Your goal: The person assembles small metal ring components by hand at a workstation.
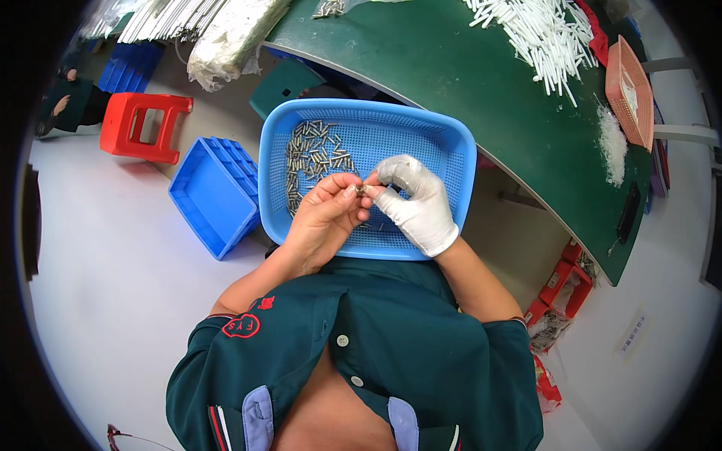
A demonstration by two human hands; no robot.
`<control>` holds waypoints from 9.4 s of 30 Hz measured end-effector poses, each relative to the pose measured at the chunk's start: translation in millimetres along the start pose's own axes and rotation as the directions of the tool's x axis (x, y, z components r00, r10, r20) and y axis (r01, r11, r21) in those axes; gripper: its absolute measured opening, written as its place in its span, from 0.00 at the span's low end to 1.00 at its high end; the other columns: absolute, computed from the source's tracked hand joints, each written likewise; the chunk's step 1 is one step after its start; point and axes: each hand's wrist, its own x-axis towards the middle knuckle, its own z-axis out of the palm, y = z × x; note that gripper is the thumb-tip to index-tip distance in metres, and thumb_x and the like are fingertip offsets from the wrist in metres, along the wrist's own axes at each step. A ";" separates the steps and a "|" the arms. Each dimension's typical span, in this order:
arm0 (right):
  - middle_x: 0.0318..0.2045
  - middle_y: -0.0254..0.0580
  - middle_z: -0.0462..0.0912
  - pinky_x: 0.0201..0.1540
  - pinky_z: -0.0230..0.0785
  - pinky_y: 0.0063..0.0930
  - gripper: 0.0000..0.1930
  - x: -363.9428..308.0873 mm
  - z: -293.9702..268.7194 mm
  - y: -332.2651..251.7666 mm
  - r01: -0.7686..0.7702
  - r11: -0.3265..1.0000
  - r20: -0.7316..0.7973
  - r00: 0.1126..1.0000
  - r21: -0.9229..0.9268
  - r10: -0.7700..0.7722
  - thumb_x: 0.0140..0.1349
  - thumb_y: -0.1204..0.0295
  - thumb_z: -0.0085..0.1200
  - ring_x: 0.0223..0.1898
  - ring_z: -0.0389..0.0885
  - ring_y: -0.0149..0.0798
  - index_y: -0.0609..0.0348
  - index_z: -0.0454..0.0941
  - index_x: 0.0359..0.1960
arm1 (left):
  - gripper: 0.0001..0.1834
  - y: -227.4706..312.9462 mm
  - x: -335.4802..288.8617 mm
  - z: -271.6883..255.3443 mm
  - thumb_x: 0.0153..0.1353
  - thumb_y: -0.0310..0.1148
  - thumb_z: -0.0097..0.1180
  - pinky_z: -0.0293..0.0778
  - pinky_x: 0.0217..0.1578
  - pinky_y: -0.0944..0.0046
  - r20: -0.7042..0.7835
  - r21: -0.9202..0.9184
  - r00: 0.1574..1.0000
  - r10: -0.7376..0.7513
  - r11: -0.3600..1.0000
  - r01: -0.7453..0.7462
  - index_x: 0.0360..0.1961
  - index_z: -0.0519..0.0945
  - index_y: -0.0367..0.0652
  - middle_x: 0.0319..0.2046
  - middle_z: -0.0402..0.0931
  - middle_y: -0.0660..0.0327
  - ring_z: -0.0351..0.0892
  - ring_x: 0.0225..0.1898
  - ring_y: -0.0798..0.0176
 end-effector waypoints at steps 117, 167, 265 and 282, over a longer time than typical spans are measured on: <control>0.29 0.49 0.78 0.35 0.71 0.31 0.09 31.6 -3.3 -38.1 0.048 0.918 0.344 0.934 -0.394 0.098 0.53 0.74 0.56 0.31 0.79 0.46 0.63 0.73 0.35 | 0.07 10.6 -1.5 -5.9 0.64 0.31 0.51 0.69 0.31 0.71 0.032 -0.041 0.998 -0.056 0.998 0.057 0.35 0.74 0.38 0.36 0.78 0.60 0.70 0.30 0.71; 0.23 0.32 0.70 0.26 0.61 0.21 0.08 54.4 -6.1 -22.8 -0.336 0.920 0.326 0.863 -0.202 0.387 0.56 0.69 0.52 0.23 0.67 0.25 0.61 0.72 0.33 | 0.05 9.4 -1.6 -10.1 0.61 0.27 0.50 0.67 0.34 0.70 0.001 -0.148 0.999 0.036 0.988 -0.035 0.39 0.73 0.42 0.33 0.74 0.62 0.70 0.33 0.69; 0.31 0.37 0.76 0.37 0.69 0.22 0.07 27.2 11.4 -28.1 0.159 0.933 0.266 0.961 -0.323 -0.071 0.53 0.79 0.59 0.33 0.75 0.28 0.64 0.73 0.32 | 0.04 19.9 -5.0 -3.7 0.62 0.28 0.52 0.68 0.31 0.71 -0.012 -0.022 1.000 0.009 1.000 -0.009 0.36 0.74 0.39 0.30 0.76 0.62 0.71 0.30 0.71; 0.28 0.40 0.76 0.34 0.69 0.27 0.06 39.7 7.8 -28.6 0.286 0.921 0.401 0.901 -0.263 -0.166 0.50 0.76 0.60 0.30 0.77 0.37 0.61 0.77 0.30 | 0.07 18.7 -8.8 -9.2 0.63 0.29 0.50 0.69 0.34 0.70 0.029 -0.129 1.000 -0.009 0.992 0.012 0.40 0.74 0.38 0.34 0.74 0.62 0.71 0.32 0.70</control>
